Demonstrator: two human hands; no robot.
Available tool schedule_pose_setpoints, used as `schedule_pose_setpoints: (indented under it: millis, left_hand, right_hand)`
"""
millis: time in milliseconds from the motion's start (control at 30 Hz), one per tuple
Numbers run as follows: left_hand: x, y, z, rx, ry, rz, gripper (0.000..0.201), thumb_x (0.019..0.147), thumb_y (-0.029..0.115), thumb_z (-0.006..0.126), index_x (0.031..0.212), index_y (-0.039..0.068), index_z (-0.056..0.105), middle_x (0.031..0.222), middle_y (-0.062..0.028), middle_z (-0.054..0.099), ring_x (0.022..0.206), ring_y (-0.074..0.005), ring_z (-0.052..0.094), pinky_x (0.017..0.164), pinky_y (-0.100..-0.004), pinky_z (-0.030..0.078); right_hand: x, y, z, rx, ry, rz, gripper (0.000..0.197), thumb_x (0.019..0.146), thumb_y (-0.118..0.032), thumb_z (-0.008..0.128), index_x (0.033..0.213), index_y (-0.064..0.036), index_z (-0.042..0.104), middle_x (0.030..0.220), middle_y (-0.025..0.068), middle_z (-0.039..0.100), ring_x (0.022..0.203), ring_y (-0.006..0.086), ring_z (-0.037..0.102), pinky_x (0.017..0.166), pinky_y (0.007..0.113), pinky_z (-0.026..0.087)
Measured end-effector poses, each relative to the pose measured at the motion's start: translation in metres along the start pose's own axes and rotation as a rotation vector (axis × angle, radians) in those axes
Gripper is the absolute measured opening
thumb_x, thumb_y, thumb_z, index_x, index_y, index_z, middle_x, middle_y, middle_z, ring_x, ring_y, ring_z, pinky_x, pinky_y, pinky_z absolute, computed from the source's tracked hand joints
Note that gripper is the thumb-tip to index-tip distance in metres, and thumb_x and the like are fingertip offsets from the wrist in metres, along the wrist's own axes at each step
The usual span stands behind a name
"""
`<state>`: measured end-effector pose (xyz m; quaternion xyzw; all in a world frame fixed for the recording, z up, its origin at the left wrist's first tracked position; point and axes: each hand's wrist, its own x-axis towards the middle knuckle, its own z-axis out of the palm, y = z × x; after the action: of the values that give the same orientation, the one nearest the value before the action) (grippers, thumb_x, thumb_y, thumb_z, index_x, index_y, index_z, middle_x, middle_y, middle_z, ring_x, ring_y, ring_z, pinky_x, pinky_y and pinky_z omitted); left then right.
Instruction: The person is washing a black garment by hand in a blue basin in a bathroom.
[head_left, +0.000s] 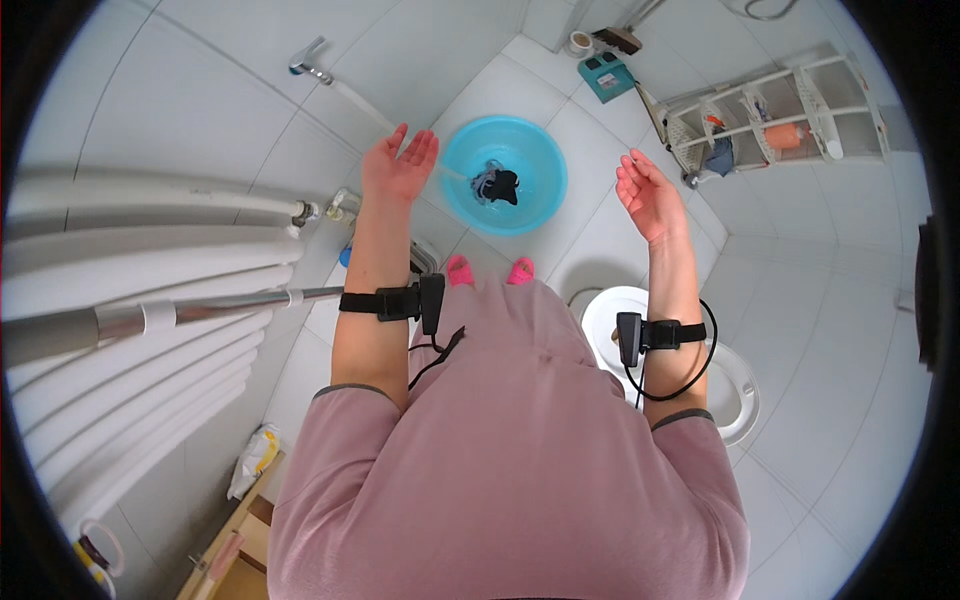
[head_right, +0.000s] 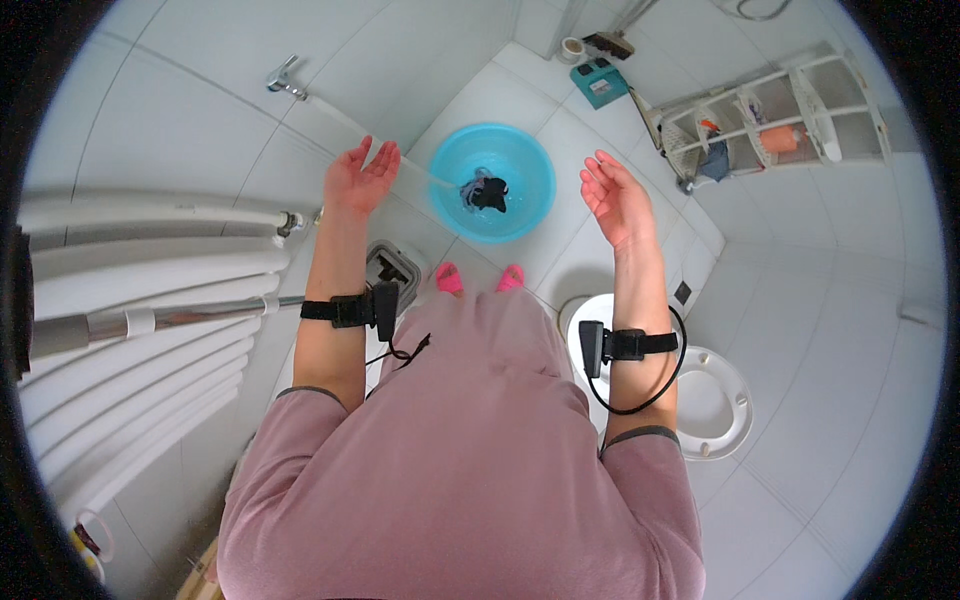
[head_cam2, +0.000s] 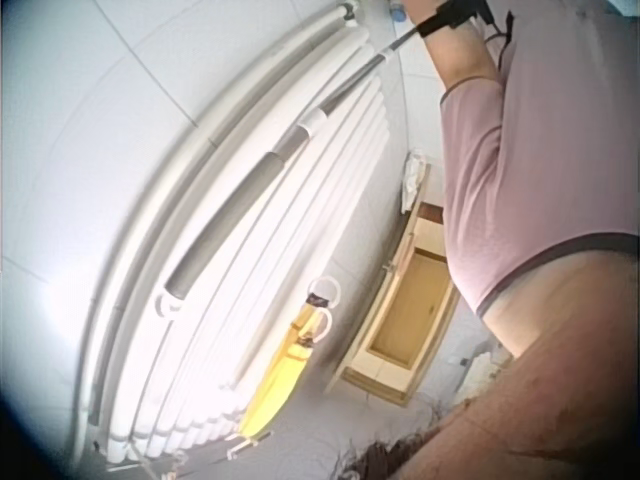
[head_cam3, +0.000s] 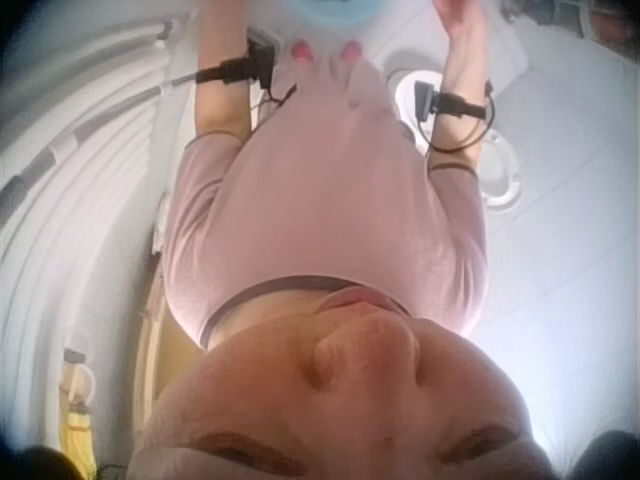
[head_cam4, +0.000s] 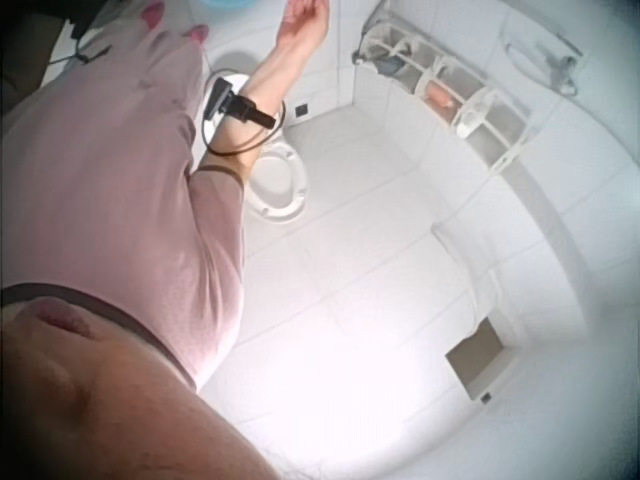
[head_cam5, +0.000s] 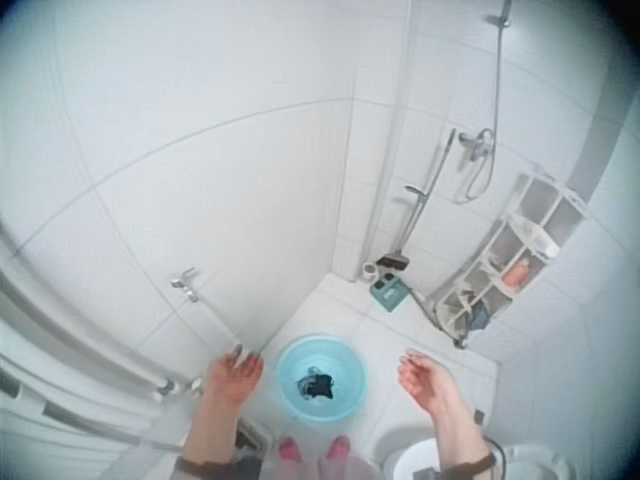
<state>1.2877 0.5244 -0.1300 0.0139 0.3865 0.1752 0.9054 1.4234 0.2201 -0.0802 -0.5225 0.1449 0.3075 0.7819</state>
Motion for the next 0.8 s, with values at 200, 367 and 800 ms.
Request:
schedule_pose_setpoints:
  millis: [200, 367, 800]
  left_hand:
    - [-0.04, 0.007, -0.01, -0.071, 0.036, 0.096, 0.027, 0.08, 0.007, 0.037, 0.106, 0.001, 0.041, 0.106, -0.0192, 0.038, 0.098, -0.0303, 0.042, 0.084, -0.0427, 0.041]
    - [-0.078, 0.001, -0.021, -0.138, 0.066, 0.239, 0.023, 0.08, 0.007, 0.038, 0.102, 0.001, 0.043, 0.11, -0.0215, 0.039, 0.102, -0.0313, 0.042, 0.085, -0.0436, 0.04]
    - [-0.127, -0.041, -0.051, -0.23, 0.202, 0.435, 0.021, 0.081, 0.007, 0.037, 0.099, 0.001, 0.045, 0.105, -0.0211, 0.041, 0.097, -0.0306, 0.045, 0.083, -0.0441, 0.04]
  right_hand:
    - [0.016, 0.008, 0.019, -0.007, -0.15, 0.119, 0.027, 0.081, -0.008, 0.045, 0.107, -0.0008, 0.045, 0.094, 0.0103, 0.054, 0.078, 0.0189, 0.055, 0.069, 0.028, 0.047]
    - [0.032, -0.002, 0.015, -0.01, -0.224, 0.18, 0.028, 0.081, -0.008, 0.045, 0.107, -0.0008, 0.045, 0.095, 0.0096, 0.054, 0.08, 0.0192, 0.054, 0.067, 0.028, 0.046]
    - [0.073, -0.003, -0.03, 0.087, -0.229, 0.328, 0.023, 0.079, -0.005, 0.045, 0.102, -0.0053, 0.048, 0.084, 0.0046, 0.055, 0.073, 0.0167, 0.052, 0.063, 0.029, 0.044]
